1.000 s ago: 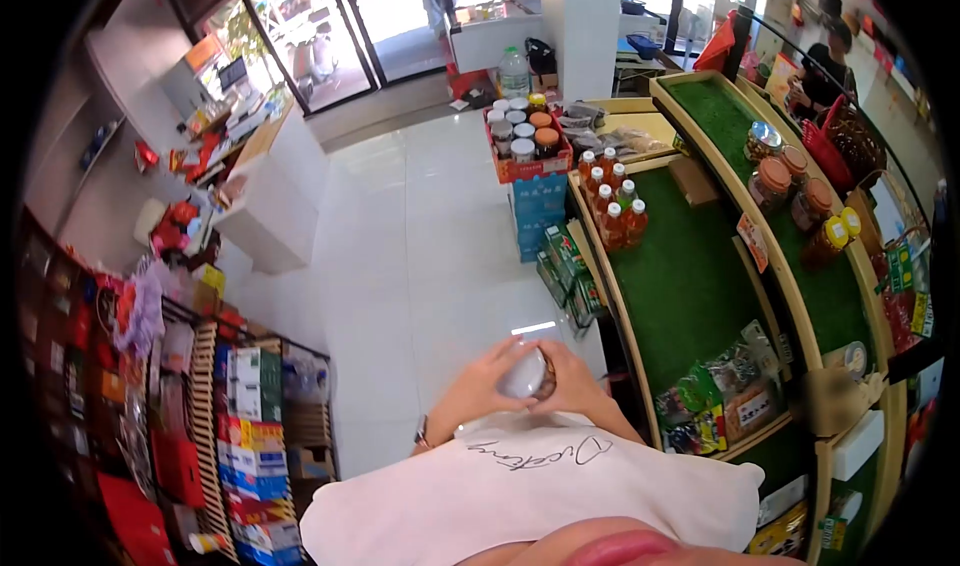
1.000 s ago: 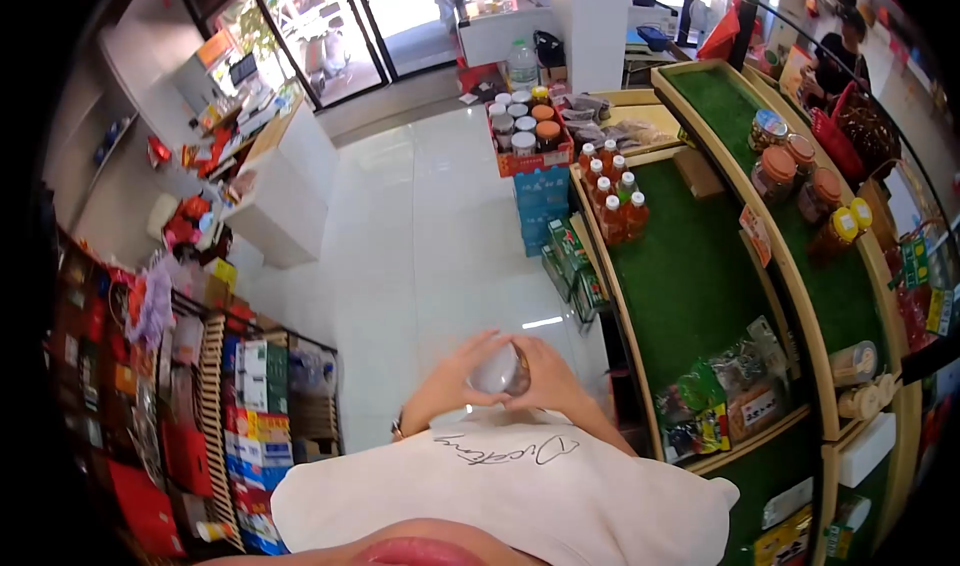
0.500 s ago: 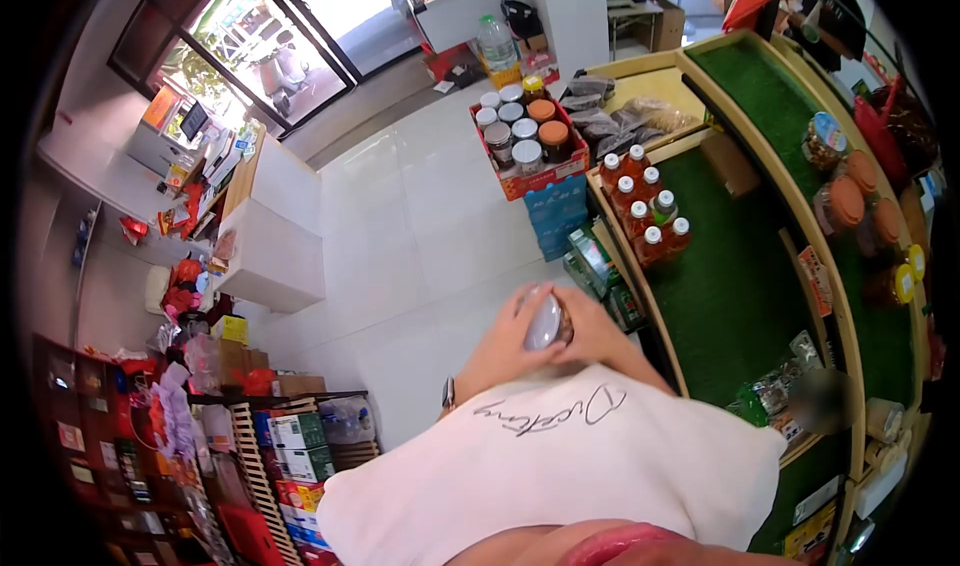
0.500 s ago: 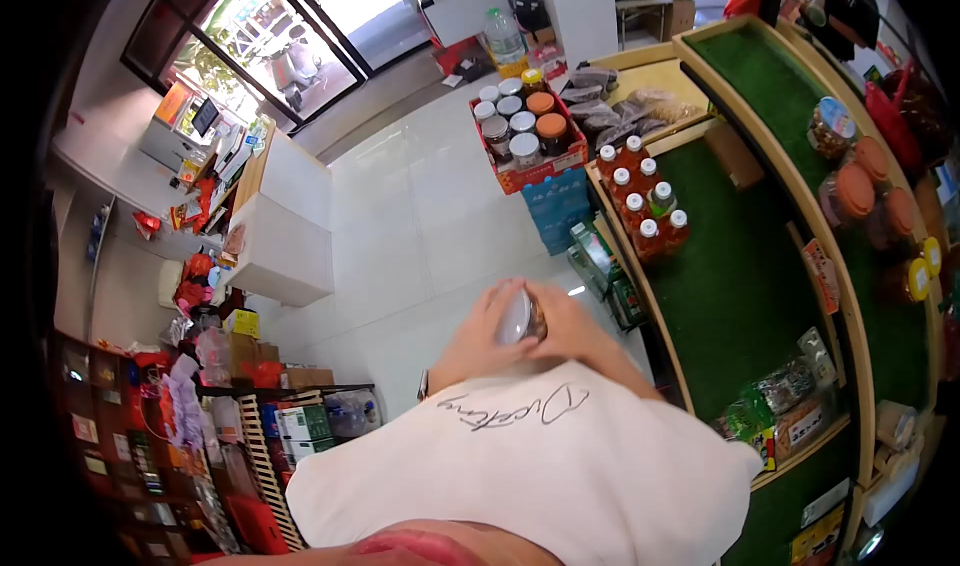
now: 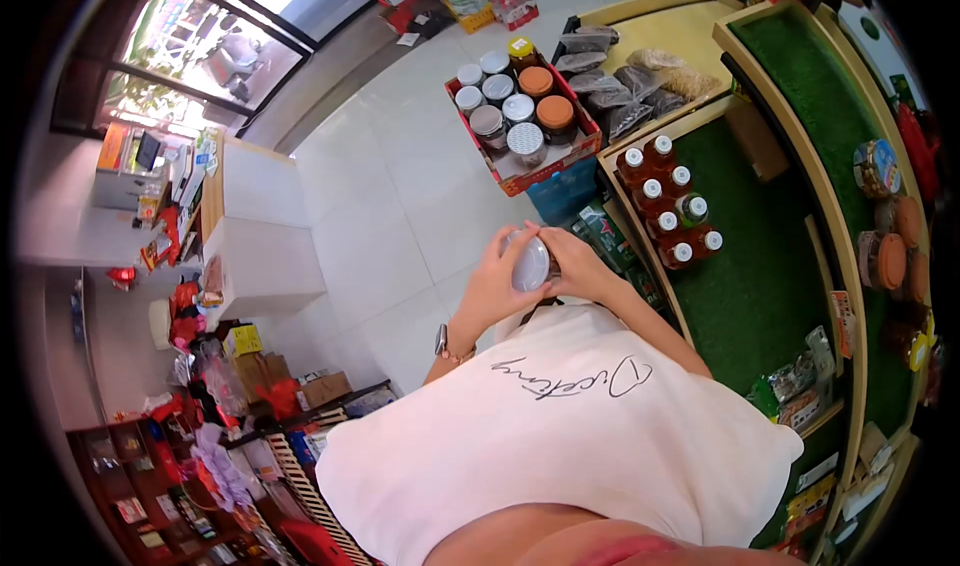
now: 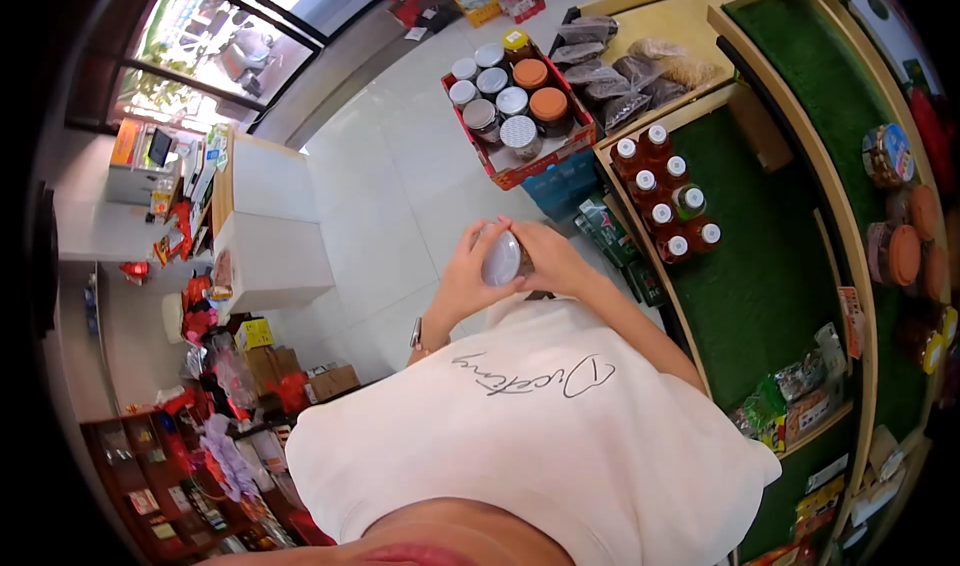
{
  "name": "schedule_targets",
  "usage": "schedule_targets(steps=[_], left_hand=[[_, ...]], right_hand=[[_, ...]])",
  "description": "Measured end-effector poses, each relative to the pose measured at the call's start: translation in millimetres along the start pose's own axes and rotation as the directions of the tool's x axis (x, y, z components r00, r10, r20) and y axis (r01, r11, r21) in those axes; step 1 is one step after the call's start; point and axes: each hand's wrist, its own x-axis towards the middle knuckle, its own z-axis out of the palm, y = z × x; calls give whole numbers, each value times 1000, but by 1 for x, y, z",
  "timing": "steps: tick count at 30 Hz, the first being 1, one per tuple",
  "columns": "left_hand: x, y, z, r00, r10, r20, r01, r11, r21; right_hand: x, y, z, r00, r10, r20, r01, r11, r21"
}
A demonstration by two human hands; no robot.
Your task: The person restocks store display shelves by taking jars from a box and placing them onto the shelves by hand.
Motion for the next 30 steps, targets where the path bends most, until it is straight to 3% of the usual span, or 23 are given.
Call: schedule_targets(steps=[2,6,9,16,19,27,30], left_hand=[[27,-35,0,999,35,2,-35,999,18],[94,-90,-18,997,80,18,-82,986,142],[147,-130,-31,982,163,92,-177,968,179],[263,-211,-37,891,294,347,-353,928,118],[290,-242,-22,858,260,442,-322,944,70],[314,-248,-12,799,211,563,-309,948,83],[322,-250,-9,739,309,598,-395,918,13]], right_hand=[[27,28,11,996,-59,-69,55,997,-59],[80,75,35,974,156,-164,-173,980,-98],[123,103,44,945,215,-245,-240,968,-78],[196,176,62,820,455,-348,-481,877,15],[203,208,78,758,535,-374,-536,837,112],[206,214,86,612,674,-413,-647,727,229],[203,198,73,574,694,-435,-693,694,192]])
